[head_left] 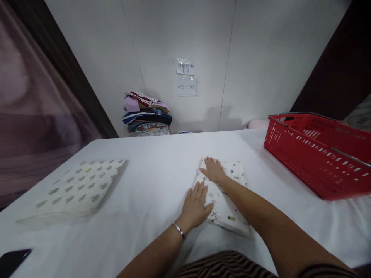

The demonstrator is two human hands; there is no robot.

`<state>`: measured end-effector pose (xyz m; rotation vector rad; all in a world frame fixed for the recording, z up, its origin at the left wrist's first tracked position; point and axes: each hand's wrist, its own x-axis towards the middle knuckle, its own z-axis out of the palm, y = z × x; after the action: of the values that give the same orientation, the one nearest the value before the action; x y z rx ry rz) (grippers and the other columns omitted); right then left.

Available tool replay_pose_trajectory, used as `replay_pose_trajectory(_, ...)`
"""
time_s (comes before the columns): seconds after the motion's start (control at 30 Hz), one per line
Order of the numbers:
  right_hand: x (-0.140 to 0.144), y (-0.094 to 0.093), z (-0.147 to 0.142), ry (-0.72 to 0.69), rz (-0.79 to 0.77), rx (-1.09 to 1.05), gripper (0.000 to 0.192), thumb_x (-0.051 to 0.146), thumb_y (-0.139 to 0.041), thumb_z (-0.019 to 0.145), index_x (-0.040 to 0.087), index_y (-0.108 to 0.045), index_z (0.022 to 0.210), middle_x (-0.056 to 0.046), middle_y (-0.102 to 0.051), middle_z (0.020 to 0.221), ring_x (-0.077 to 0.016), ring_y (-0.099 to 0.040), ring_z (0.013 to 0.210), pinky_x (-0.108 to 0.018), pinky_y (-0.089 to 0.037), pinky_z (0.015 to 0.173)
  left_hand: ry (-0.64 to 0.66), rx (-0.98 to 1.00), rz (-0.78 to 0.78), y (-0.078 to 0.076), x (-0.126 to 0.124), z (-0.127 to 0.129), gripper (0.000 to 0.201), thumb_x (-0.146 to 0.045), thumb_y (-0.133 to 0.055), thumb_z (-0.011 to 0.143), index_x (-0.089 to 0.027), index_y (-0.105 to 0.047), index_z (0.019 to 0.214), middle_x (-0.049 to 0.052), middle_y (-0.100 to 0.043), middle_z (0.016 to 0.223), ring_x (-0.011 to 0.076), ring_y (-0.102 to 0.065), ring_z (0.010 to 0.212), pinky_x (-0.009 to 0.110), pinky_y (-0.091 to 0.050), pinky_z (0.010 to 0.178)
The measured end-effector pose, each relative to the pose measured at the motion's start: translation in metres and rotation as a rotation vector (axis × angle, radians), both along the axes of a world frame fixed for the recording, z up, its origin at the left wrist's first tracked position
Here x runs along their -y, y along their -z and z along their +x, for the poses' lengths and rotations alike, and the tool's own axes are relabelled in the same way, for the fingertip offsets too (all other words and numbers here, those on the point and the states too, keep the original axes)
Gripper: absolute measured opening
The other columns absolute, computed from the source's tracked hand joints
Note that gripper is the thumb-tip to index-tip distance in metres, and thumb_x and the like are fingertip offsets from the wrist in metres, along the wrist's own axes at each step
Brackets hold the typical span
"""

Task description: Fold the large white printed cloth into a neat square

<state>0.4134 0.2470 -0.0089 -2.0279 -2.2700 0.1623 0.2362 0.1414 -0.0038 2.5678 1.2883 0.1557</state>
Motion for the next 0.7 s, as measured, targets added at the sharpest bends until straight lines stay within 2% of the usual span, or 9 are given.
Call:
replay_pose_trajectory(0.1, 0.001, 0.002, 0.000, 0.007, -0.007, -0.015, 0.077, 0.060, -0.017, 0.092, 0.008, -0.020, 0.148, -0.014, -0.015, 0.155, -0.0276, -0.010, 0.143, -0.047, -0.009, 0.113, 0.010, -0.008, 0.003, -0.001, 0.000, 0.001, 0.066, -0.048, -0.040, 0.088, -0.018, -0.030, 0.146, 0.005, -0.015, 0.155, 0.0272, -0.010, 0.144, 0.051, -0.018, 0.114)
replay_pose_trajectory(0.23, -0.001, -0.021, 0.002, 0.022, -0.112, -0.078, 0.074, 0.061, -0.018, 0.092, 0.012, -0.023, 0.148, -0.012, -0.015, 0.156, -0.0267, -0.011, 0.143, -0.046, -0.010, 0.112, 0.012, -0.027, 0.001, -0.004, -0.002, 0.001, 0.065, -0.046, -0.040, 0.088, -0.017, -0.031, 0.145, 0.007, -0.016, 0.155, 0.0275, -0.011, 0.143, 0.052, -0.019, 0.114)
replay_pose_trajectory(0.33, 0.005, -0.033, 0.025, 0.054, -0.062, -0.066, 0.076, 0.065, -0.019, 0.091, 0.015, -0.022, 0.149, -0.011, -0.011, 0.157, -0.0264, -0.006, 0.143, -0.047, -0.008, 0.112, 0.012, -0.038, 0.012, -0.004, -0.004, 0.001, 0.064, -0.046, -0.039, 0.089, -0.017, -0.031, 0.145, 0.007, -0.016, 0.155, 0.0274, -0.011, 0.144, 0.051, -0.019, 0.114)
replay_pose_trajectory(0.4, 0.015, -0.030, 0.047, 0.124, -0.020, -0.020, 0.079, 0.066, -0.021, 0.090, 0.014, -0.020, 0.149, -0.013, -0.009, 0.157, -0.0278, -0.001, 0.143, -0.049, -0.003, 0.112, 0.015, -0.037, 0.025, -0.002, -0.005, 0.000, 0.064, -0.046, -0.039, 0.089, -0.017, -0.031, 0.145, 0.007, -0.016, 0.155, 0.0273, -0.011, 0.143, 0.051, -0.019, 0.113)
replay_pose_trajectory(0.5, 0.030, -0.017, 0.073, 0.213, -0.062, 0.024, 0.076, 0.063, -0.022, 0.091, 0.012, -0.024, 0.147, -0.014, -0.016, 0.155, -0.0292, -0.008, 0.143, -0.050, -0.005, 0.112, 0.018, -0.018, 0.035, 0.000, -0.005, 0.000, 0.062, -0.046, -0.040, 0.089, -0.019, -0.033, 0.144, 0.007, -0.019, 0.155, 0.0274, -0.012, 0.143, 0.051, -0.020, 0.113)
replay_pose_trajectory(0.6, 0.034, -0.008, 0.082, 0.215, -0.068, 0.024, 0.074, 0.062, -0.024, 0.091, 0.013, -0.025, 0.147, -0.014, -0.017, 0.155, -0.0286, -0.010, 0.142, -0.049, -0.006, 0.111, 0.017, 0.007, 0.032, 0.001, -0.004, 0.000, 0.060, -0.044, -0.041, 0.089, -0.020, -0.034, 0.143, 0.008, -0.022, 0.154, 0.0273, -0.014, 0.143, 0.049, -0.023, 0.112)
replay_pose_trajectory(0.7, 0.027, -0.012, 0.085, 0.213, -0.098, -0.006, 0.070, 0.062, -0.024, 0.092, 0.016, -0.029, 0.145, -0.013, -0.022, 0.154, -0.0295, -0.016, 0.141, -0.051, -0.011, 0.111, 0.016, 0.048, -0.006, -0.001, -0.006, 0.000, 0.060, -0.044, -0.043, 0.088, -0.020, -0.035, 0.143, 0.008, -0.022, 0.154, 0.0266, -0.013, 0.143, 0.048, -0.023, 0.112)
